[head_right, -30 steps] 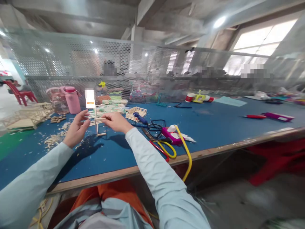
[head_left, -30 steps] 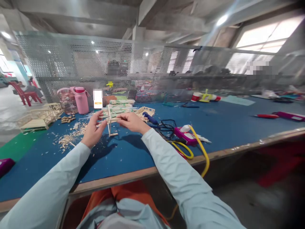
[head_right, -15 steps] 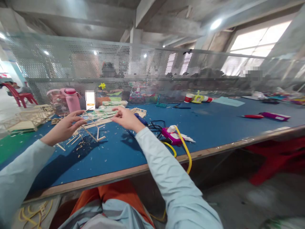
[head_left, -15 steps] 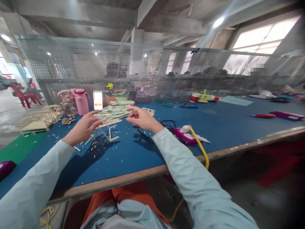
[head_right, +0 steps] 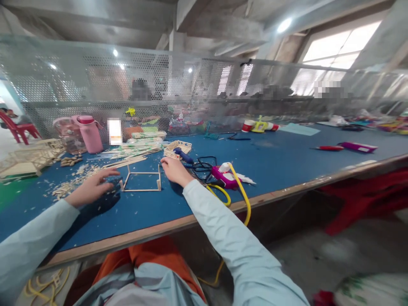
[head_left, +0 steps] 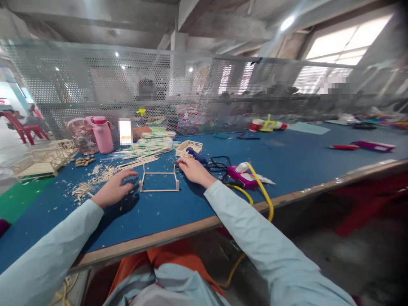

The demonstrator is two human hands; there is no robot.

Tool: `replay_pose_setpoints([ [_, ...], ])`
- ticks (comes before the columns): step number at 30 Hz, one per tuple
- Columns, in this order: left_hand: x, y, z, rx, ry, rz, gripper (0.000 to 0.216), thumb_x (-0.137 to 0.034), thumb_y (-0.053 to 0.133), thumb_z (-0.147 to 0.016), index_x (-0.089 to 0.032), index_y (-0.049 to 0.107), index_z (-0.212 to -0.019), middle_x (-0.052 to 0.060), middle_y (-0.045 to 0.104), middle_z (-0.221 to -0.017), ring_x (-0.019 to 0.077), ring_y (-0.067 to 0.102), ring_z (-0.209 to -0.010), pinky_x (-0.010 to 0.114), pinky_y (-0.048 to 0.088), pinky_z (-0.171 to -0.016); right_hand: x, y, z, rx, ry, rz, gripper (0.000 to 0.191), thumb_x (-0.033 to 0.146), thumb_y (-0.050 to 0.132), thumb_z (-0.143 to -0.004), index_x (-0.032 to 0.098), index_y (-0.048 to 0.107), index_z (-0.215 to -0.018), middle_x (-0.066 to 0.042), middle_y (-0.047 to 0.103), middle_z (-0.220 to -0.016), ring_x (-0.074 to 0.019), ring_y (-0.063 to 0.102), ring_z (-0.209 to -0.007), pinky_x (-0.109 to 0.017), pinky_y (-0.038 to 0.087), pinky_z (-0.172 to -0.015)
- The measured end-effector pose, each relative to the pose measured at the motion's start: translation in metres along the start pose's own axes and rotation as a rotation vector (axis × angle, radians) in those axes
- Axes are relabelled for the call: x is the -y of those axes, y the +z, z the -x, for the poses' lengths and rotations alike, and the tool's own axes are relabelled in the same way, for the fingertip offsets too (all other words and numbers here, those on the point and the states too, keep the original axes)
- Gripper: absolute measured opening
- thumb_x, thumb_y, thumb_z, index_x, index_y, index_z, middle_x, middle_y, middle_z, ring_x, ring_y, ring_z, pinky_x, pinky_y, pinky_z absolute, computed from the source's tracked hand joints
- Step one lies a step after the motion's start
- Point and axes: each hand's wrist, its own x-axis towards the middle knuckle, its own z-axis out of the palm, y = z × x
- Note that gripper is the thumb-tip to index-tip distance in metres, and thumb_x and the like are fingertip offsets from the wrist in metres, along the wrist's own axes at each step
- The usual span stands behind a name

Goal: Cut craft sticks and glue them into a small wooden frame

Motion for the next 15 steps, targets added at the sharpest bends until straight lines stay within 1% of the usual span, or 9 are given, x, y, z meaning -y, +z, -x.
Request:
replay_pose_setpoints([
  [2,-0.008,-0.002,-0.012,-0.056,-0.078,-0.012,0.053,-0.04,0.032,-0.08,-0.016,0.046,-0.125,0.01,0.039,-0.137,0.0228,0.033,-0.127,0.038,0.024,-0.105,0.011,0.009,0.001,0.006,-0.021,0.092,0.044,0.027,0.037,-0.087,0.006,0.043,-0.125,-0.018,0.038,-0.135,-0.0243,0.032,-0.127,-0.037,0.026,-0.103],
  [3,-0.013,0.0,-0.019,-0.063,-0.101,-0.05,0.057,-0.042,0.026,-0.082,-0.014,0.038,-0.131,0.01,0.031,-0.141,0.0233,0.025,-0.131,0.04,0.02,-0.106,0.017,0.013,0.002,0.035,-0.014,0.149,0.051,0.033,0.035,-0.087,0.005,0.035,-0.131,-0.019,0.027,-0.141,-0.0261,0.022,-0.132,-0.04,0.021,-0.105],
  [4,-0.019,0.003,-0.027,-0.05,-0.129,-0.105,0.061,-0.045,0.024,-0.083,-0.013,0.032,-0.134,0.011,0.024,-0.144,0.0257,0.016,-0.134,0.044,0.017,-0.106,0.023,0.016,0.003,0.08,0.005,0.203,0.057,0.037,0.033,-0.088,0.004,0.028,-0.134,-0.02,0.019,-0.144,-0.0278,0.014,-0.134,-0.044,0.017,-0.106],
  [5,-0.023,0.008,-0.035,-0.016,-0.145,-0.17,0.062,-0.046,0.024,-0.083,-0.012,0.029,-0.136,0.012,0.019,-0.146,0.0284,0.009,-0.134,0.051,0.013,-0.105,0.028,0.02,0.003,0.131,0.032,0.247,0.061,0.041,0.032,-0.087,0.005,0.024,-0.136,-0.019,0.014,-0.145,-0.029,0.01,-0.134,-0.048,0.015,-0.105],
  [7,-0.03,0.02,-0.046,0.059,-0.154,-0.278,0.062,-0.048,0.025,-0.083,-0.015,0.028,-0.135,0.012,0.016,-0.146,0.0323,0.005,-0.134,0.062,0.005,-0.1,0.036,0.024,0.004,0.209,0.074,0.313,0.064,0.045,0.031,-0.086,0.006,0.022,-0.137,-0.018,0.012,-0.146,-0.0296,0.008,-0.134,-0.053,0.012,-0.104],
  [9,-0.033,0.029,-0.05,0.134,-0.174,-0.32,0.062,-0.05,0.024,-0.083,-0.018,0.027,-0.135,0.012,0.017,-0.146,0.0336,0.006,-0.134,0.066,0.003,-0.097,0.039,0.027,0.003,0.242,0.088,0.36,0.065,0.045,0.032,-0.086,0.006,0.023,-0.137,-0.018,0.012,-0.145,-0.0288,0.008,-0.135,-0.053,0.01,-0.104],
  [12,-0.03,0.036,-0.051,0.17,-0.17,-0.319,0.061,-0.05,0.023,-0.083,-0.019,0.028,-0.135,0.013,0.02,-0.145,0.0334,0.009,-0.133,0.066,0.006,-0.095,0.039,0.03,0.002,0.231,0.078,0.377,0.063,0.043,0.032,-0.085,0.007,0.024,-0.136,-0.018,0.012,-0.145,-0.0284,0.008,-0.135,-0.053,0.009,-0.104],
  [14,-0.027,0.034,-0.051,0.161,-0.173,-0.278,0.062,-0.052,0.024,-0.082,-0.018,0.03,-0.134,0.015,0.023,-0.144,0.0345,0.011,-0.133,0.065,0.01,-0.096,0.037,0.03,0.001,0.224,0.082,0.337,0.065,0.044,0.034,-0.085,0.007,0.023,-0.136,-0.018,0.013,-0.145,-0.0294,0.009,-0.134,-0.052,0.011,-0.104],
  [15,-0.024,0.032,-0.052,0.148,-0.175,-0.239,0.063,-0.053,0.025,-0.081,-0.017,0.031,-0.133,0.015,0.024,-0.143,0.0345,0.013,-0.132,0.062,0.013,-0.097,0.036,0.028,0.001,0.217,0.084,0.296,0.067,0.045,0.034,-0.084,0.006,0.022,-0.137,-0.019,0.013,-0.145,-0.0297,0.01,-0.134,-0.051,0.013,-0.104],
])
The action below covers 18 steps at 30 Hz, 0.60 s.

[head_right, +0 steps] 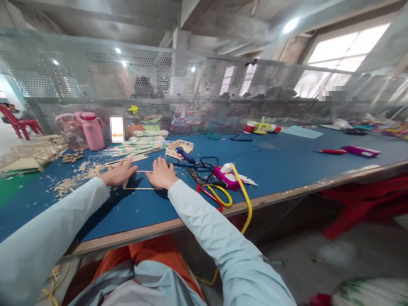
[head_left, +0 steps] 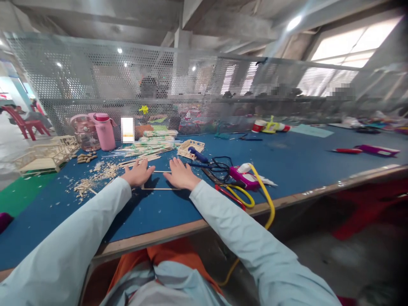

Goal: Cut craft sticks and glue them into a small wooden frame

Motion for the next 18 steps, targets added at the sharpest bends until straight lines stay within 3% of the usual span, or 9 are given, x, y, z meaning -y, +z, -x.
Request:
replay_pose_setpoints([
  [3,0.012,-0.014,0.001,-0.128,0.016,0.16,0.066,-0.054,0.024,-0.081,-0.012,0.035,-0.131,0.016,0.031,-0.141,0.0276,0.025,-0.13,0.042,0.026,-0.101,-0.01,-0.01,0.007,-0.157,-0.037,-0.135,0.063,0.044,0.034,-0.085,0.006,0.027,-0.135,-0.02,0.022,-0.143,-0.0274,0.02,-0.132,-0.041,0.023,-0.102],
  [5,0.023,-0.025,0.007,-0.286,0.007,0.214,0.063,-0.049,0.022,-0.082,-0.009,0.039,-0.128,0.017,0.042,-0.134,0.023,0.038,-0.124,0.033,0.032,-0.097,-0.02,-0.019,0.017,-0.304,-0.063,-0.168,0.049,0.034,0.036,-0.084,0.009,0.042,-0.126,-0.017,0.045,-0.129,-0.0235,0.041,-0.119,-0.033,0.032,-0.094],
  [7,0.035,-0.032,0.018,-0.259,0.01,0.158,0.055,-0.045,0.033,-0.078,-0.011,0.053,-0.116,0.014,0.059,-0.115,0.0244,0.054,-0.106,0.034,0.039,-0.09,-0.03,-0.023,0.029,-0.225,-0.056,-0.157,0.034,0.028,0.046,-0.078,0.013,0.057,-0.107,-0.011,0.063,-0.097,-0.0197,0.057,-0.088,-0.028,0.04,-0.076],
  [9,0.044,-0.031,0.029,-0.104,0.103,0.067,0.041,-0.038,0.045,-0.071,-0.016,0.064,-0.1,0.009,0.066,-0.099,0.0244,0.059,-0.091,0.034,0.043,-0.083,-0.037,-0.022,0.037,-0.021,-0.104,-0.142,0.025,0.028,0.058,-0.069,0.016,0.063,-0.09,-0.005,0.063,-0.075,-0.0158,0.055,-0.066,-0.024,0.038,-0.061],
  [11,0.048,-0.024,0.037,-0.048,0.231,0.021,0.036,-0.032,0.051,-0.066,-0.02,0.067,-0.095,0.008,0.065,-0.096,0.0235,0.058,-0.09,0.033,0.043,-0.083,-0.04,-0.016,0.04,0.073,-0.172,-0.154,0.016,0.029,0.062,-0.065,0.017,0.064,-0.076,-0.001,0.059,-0.064,-0.0125,0.05,-0.057,-0.023,0.033,-0.054],
  [15,0.049,-0.011,0.041,-0.064,0.318,0.023,0.033,-0.026,0.053,-0.064,-0.025,0.069,-0.093,0.008,0.061,-0.107,0.0247,0.051,-0.103,0.037,0.035,-0.095,-0.036,-0.007,0.03,-0.028,-0.227,-0.286,0.021,0.031,0.058,-0.07,0.015,0.057,-0.057,0.002,0.049,-0.052,-0.0093,0.042,-0.052,-0.022,0.028,-0.051],
  [18,0.048,-0.012,0.038,-0.107,0.351,0.142,0.031,-0.031,0.057,-0.065,-0.027,0.069,-0.093,0.006,0.054,-0.122,0.0256,0.043,-0.116,0.039,0.028,-0.101,-0.032,-0.016,0.014,-0.041,-0.172,-0.582,0.029,0.04,0.059,-0.07,0.015,0.052,-0.057,0.005,0.041,-0.047,-0.0069,0.035,-0.045,-0.021,0.026,-0.046],
])
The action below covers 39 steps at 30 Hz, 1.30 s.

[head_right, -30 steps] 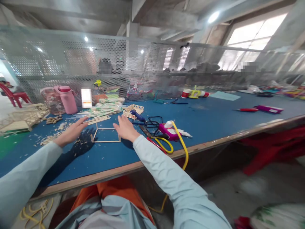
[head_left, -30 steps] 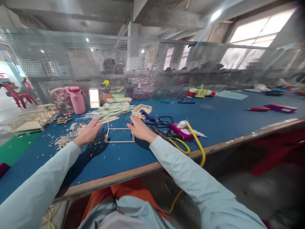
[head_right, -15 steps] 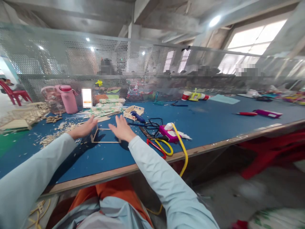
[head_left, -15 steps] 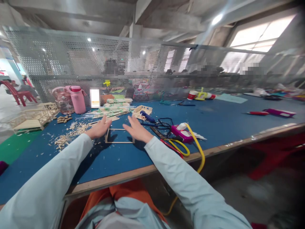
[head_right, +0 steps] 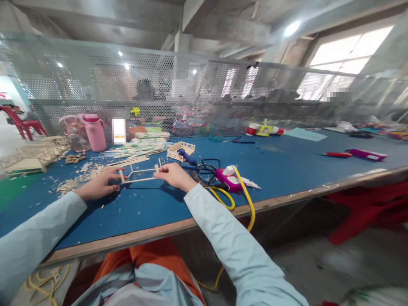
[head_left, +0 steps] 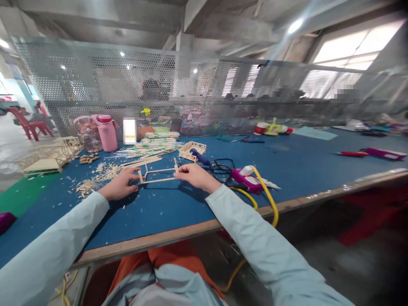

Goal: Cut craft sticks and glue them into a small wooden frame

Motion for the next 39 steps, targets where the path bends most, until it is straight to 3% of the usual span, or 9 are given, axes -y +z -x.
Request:
replay_pose_setpoints([
  [4,-0.005,-0.008,-0.011,-0.165,-0.055,0.209,0.029,-0.045,0.056,-0.069,-0.022,0.069,-0.082,0.006,0.063,-0.11,0.0243,0.052,-0.108,0.037,0.035,-0.097,0.011,-0.018,-0.03,0.082,0.251,-0.511,0.033,0.046,0.058,-0.072,0.016,0.049,-0.062,0.008,0.032,-0.044,-0.0043,0.024,-0.036,-0.018,0.016,-0.035],
  [7,-0.013,-0.013,-0.022,-0.254,-0.268,0.471,0.036,-0.05,0.056,-0.068,-0.016,0.066,-0.076,0.006,0.068,-0.08,0.0206,0.061,-0.079,0.035,0.046,-0.078,0.015,-0.026,-0.05,0.152,0.359,-0.695,0.042,0.054,0.045,-0.079,0.015,0.052,-0.067,0.007,0.033,-0.045,-0.0034,0.021,-0.033,-0.016,0.012,-0.032],
  [10,-0.019,-0.011,-0.032,-0.249,-0.519,0.786,0.03,-0.042,0.062,-0.066,-0.015,0.062,-0.077,0.003,0.066,-0.068,0.0137,0.058,-0.06,0.028,0.048,-0.061,0.01,-0.023,-0.059,0.194,0.377,-0.713,0.054,0.062,0.033,-0.08,0.014,0.055,-0.07,0.005,0.037,-0.046,-0.0034,0.025,-0.032,-0.016,0.015,-0.03],
  [14,-0.014,0.0,-0.039,-0.207,-0.675,0.936,0.022,-0.033,0.066,-0.063,-0.015,0.059,-0.073,0.003,0.063,-0.064,0.0113,0.056,-0.055,0.025,0.046,-0.056,-0.003,-0.002,-0.06,0.145,0.348,-0.54,0.031,0.043,0.05,-0.08,0.014,0.057,-0.072,0.006,0.038,-0.045,-0.0035,0.031,-0.034,-0.015,0.019,-0.031],
  [17,-0.005,0.003,-0.036,-0.243,-0.638,0.72,0.025,-0.039,0.06,-0.067,-0.015,0.059,-0.07,0.004,0.062,-0.062,0.0141,0.057,-0.057,0.026,0.045,-0.056,-0.01,0.014,-0.059,0.105,0.362,-0.42,0.023,0.034,0.055,-0.079,0.014,0.056,-0.069,0.005,0.042,-0.042,-0.0049,0.036,-0.035,-0.016,0.026,-0.033],
  [21,-0.006,-0.008,-0.02,-0.482,-0.485,0.01,0.034,-0.045,0.047,-0.074,-0.015,0.062,-0.071,0.004,0.061,-0.062,0.0175,0.055,-0.062,0.027,0.039,-0.057,-0.01,0.02,-0.057,0.088,0.386,-0.417,0.028,0.039,0.061,-0.073,0.015,0.051,-0.064,0.0,0.051,-0.046,-0.0093,0.047,-0.04,-0.02,0.035,-0.038],
  [27,-0.033,0.002,0.004,0.02,-0.181,-0.144,0.044,-0.052,0.044,-0.074,-0.017,0.07,-0.081,0.003,0.067,-0.067,0.0175,0.058,-0.062,0.025,0.039,-0.057,-0.011,0.0,-0.054,-0.22,0.291,-0.355,0.013,0.027,0.053,-0.074,0.017,0.049,-0.067,0.002,0.05,-0.05,-0.0076,0.042,-0.035,-0.018,0.023,-0.032],
  [32,-0.04,0.028,0.0,0.089,-0.155,-0.284,0.03,-0.042,0.048,-0.077,-0.022,0.069,-0.085,0.006,0.068,-0.086,0.0203,0.061,-0.08,0.026,0.042,-0.069,-0.016,-0.006,-0.057,-0.579,0.02,-0.37,0.01,0.013,0.04,-0.065,0.017,0.049,-0.066,0.004,0.05,-0.056,-0.0064,0.041,-0.043,-0.017,0.03,-0.041],
  [39,-0.044,0.015,0.014,0.174,-0.212,-0.536,0.027,-0.026,0.037,-0.082,-0.017,0.063,-0.081,0.011,0.064,-0.088,0.0212,0.061,-0.079,0.028,0.043,-0.065,-0.011,0.003,-0.052,-0.612,-0.199,-0.132,0.015,0.02,0.04,-0.062,0.016,0.054,-0.056,0.002,0.048,-0.05,-0.0108,0.043,-0.05,-0.021,0.033,-0.05],
])
